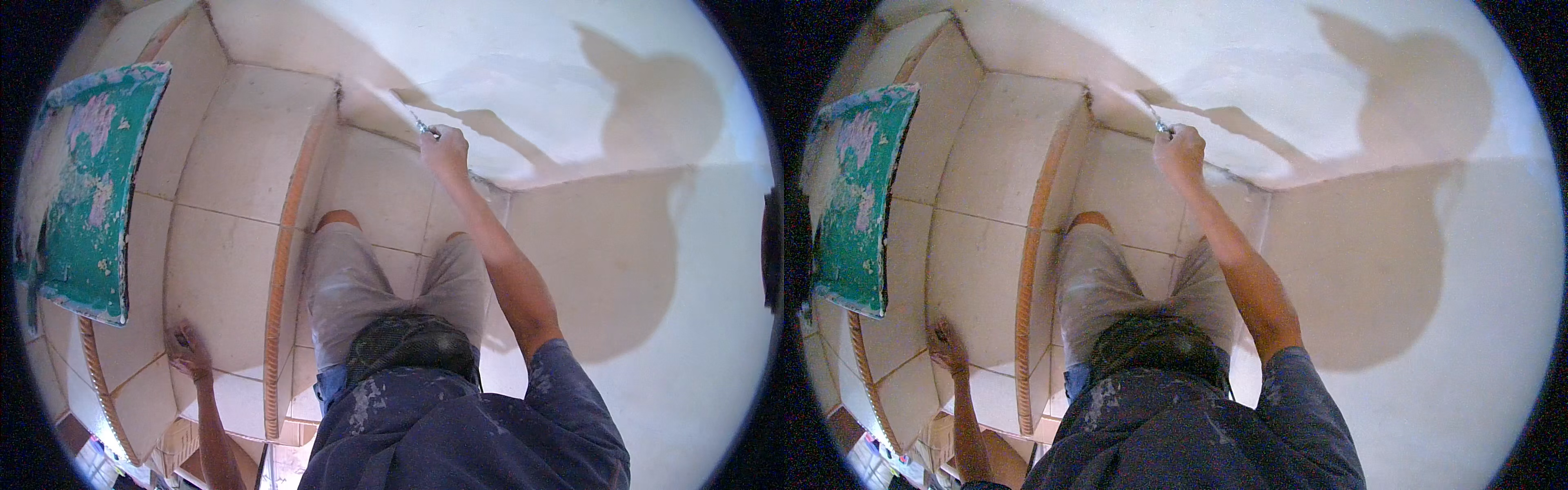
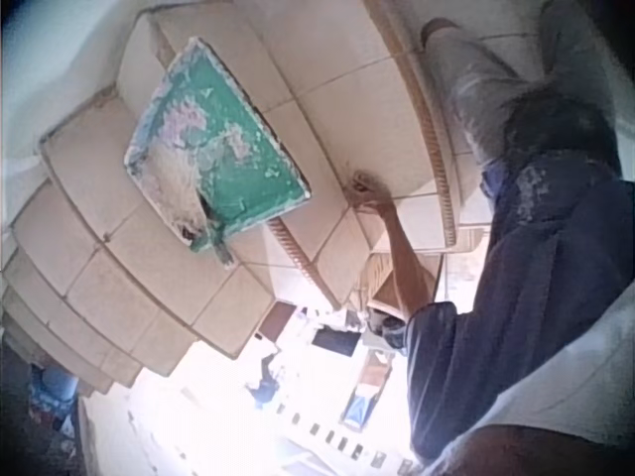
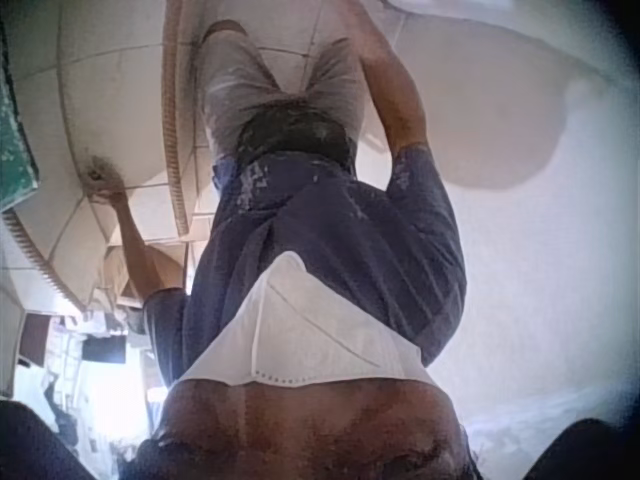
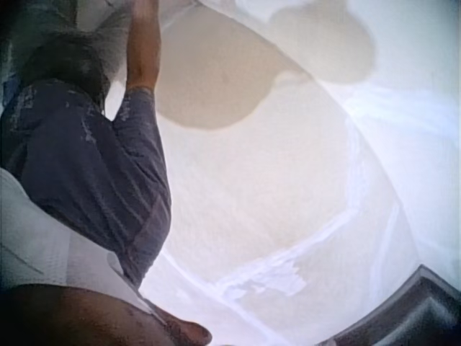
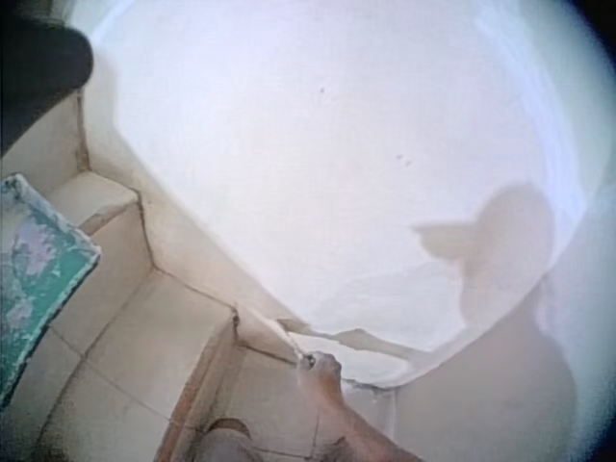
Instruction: The person applies patching compound to a wall using a putty knife. They pick up the compound from a tray and spread it over cracks and holes in the wall surface.
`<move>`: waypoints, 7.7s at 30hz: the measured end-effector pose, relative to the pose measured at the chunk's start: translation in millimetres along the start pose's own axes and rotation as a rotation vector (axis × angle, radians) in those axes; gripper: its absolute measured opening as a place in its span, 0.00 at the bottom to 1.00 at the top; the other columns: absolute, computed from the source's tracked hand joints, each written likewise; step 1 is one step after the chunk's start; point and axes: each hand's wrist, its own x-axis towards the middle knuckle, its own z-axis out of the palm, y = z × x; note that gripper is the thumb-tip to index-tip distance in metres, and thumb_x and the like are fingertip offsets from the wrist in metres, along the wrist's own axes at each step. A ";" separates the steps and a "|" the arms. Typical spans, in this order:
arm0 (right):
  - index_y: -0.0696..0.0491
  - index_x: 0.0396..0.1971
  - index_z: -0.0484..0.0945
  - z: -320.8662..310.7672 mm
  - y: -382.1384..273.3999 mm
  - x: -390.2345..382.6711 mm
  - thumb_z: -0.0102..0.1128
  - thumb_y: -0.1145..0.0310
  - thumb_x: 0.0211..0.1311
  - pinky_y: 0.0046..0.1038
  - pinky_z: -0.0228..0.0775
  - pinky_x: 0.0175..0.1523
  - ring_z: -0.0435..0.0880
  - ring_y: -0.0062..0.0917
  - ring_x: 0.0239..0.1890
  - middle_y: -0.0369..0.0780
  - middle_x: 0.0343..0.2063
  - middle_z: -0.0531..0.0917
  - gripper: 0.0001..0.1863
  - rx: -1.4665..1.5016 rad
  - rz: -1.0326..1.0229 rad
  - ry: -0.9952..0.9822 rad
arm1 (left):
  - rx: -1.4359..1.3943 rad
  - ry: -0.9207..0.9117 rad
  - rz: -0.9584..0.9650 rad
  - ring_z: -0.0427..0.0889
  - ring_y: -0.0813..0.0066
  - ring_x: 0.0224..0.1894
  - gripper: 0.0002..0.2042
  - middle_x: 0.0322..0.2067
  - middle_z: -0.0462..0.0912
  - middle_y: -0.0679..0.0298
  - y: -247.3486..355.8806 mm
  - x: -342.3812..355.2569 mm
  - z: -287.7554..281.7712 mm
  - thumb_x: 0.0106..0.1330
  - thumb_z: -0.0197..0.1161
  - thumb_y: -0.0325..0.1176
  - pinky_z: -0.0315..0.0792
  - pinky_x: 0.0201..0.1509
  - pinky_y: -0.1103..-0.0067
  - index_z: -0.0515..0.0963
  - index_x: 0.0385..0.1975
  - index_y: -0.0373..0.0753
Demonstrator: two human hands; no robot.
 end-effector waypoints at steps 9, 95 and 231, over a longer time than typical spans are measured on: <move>0.61 0.26 0.79 -31.8 4.0 5.5 0.56 0.63 0.47 0.37 0.68 0.45 0.79 0.44 0.35 0.54 0.29 0.79 0.14 0.016 -0.019 0.081 | 0.121 -0.152 -0.066 0.76 0.54 0.36 0.21 0.37 0.78 0.48 0.6 7.2 -15.7 0.63 0.52 0.45 0.68 0.41 0.68 0.72 0.45 0.32; 0.60 0.25 0.78 -79.7 31.2 -2.6 0.53 0.65 0.47 0.41 0.70 0.42 0.78 0.46 0.32 0.52 0.26 0.79 0.13 -0.056 -0.171 0.307 | 0.086 0.099 0.097 0.71 0.50 0.29 0.22 0.27 0.74 0.45 -34.0 6.8 18.8 0.63 0.51 0.47 0.63 0.36 0.62 0.72 0.35 0.28; 0.56 0.32 0.76 -76.4 146.2 -215.8 0.54 0.65 0.57 0.16 0.59 0.23 0.69 0.12 0.18 0.31 0.19 0.73 0.10 0.970 0.369 -0.157 | -1.616 0.048 -0.468 0.75 0.70 0.42 0.28 0.46 0.69 0.61 115.7 119.3 -93.4 0.54 0.59 0.55 0.75 0.42 0.76 0.66 0.49 0.44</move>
